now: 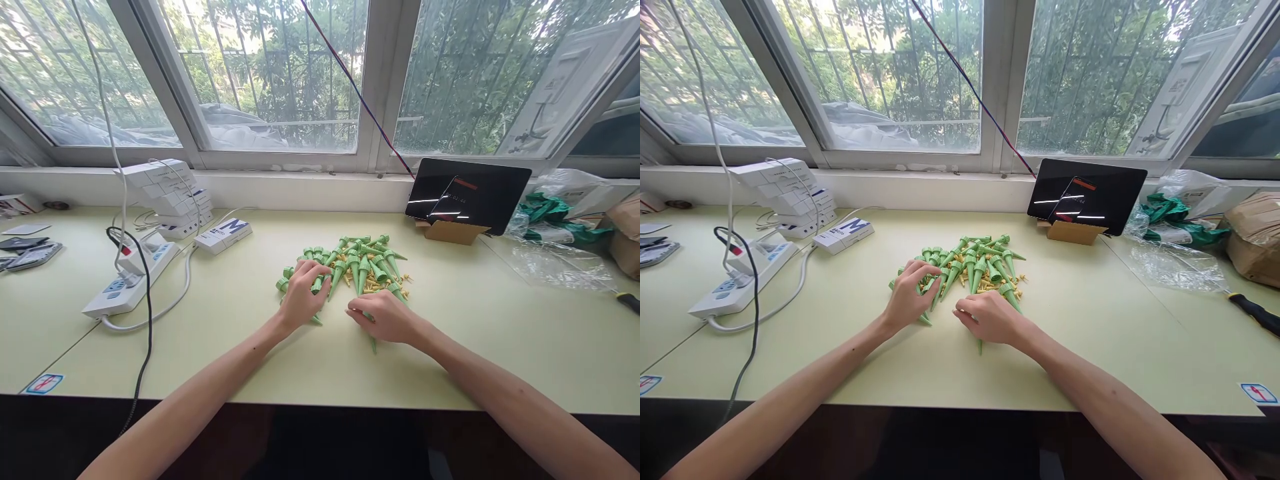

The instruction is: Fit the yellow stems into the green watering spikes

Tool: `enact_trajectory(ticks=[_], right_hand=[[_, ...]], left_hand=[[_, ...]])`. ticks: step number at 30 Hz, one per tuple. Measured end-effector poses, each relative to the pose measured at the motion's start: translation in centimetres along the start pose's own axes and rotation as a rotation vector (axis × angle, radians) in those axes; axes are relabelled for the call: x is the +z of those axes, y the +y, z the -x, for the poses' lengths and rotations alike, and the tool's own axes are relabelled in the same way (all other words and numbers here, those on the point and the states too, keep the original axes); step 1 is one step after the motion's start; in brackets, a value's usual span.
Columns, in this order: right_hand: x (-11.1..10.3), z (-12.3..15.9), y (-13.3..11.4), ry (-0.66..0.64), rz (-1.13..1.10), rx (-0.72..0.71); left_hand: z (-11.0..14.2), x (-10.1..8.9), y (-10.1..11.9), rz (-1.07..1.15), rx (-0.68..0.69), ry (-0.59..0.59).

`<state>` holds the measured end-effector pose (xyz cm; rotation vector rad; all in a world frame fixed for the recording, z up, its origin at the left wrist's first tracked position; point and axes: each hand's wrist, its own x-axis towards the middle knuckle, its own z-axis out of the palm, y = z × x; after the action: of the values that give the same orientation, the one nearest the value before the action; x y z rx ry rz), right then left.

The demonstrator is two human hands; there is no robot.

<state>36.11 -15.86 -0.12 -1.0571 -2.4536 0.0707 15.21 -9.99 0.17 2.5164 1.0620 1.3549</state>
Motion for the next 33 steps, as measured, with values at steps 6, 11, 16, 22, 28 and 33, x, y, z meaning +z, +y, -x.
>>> enact_trajectory(ticks=[6, 11, 16, 22, 28, 33], right_hand=[[0.0, 0.0, 0.2, -0.004, 0.003, 0.003], [-0.1, 0.1, 0.6, 0.051, -0.018, 0.024], [-0.2, 0.0, 0.9, 0.078, -0.033, 0.046], [0.1, 0.1, 1.0, 0.105, -0.051, 0.040], [0.1, 0.1, 1.0, 0.179, -0.055, 0.042], [0.1, -0.3, 1.6, 0.222, -0.033, 0.108]], left_hand=[[-0.1, 0.0, 0.0, 0.010, 0.001, 0.002], [0.1, 0.0, 0.0, 0.010, -0.003, -0.007], [0.2, 0.1, -0.1, 0.011, -0.010, -0.014], [0.2, 0.1, 0.0, 0.016, -0.009, -0.019], [0.3, 0.1, 0.2, 0.031, -0.014, -0.023], [0.4, 0.1, 0.3, 0.061, -0.023, -0.028]])
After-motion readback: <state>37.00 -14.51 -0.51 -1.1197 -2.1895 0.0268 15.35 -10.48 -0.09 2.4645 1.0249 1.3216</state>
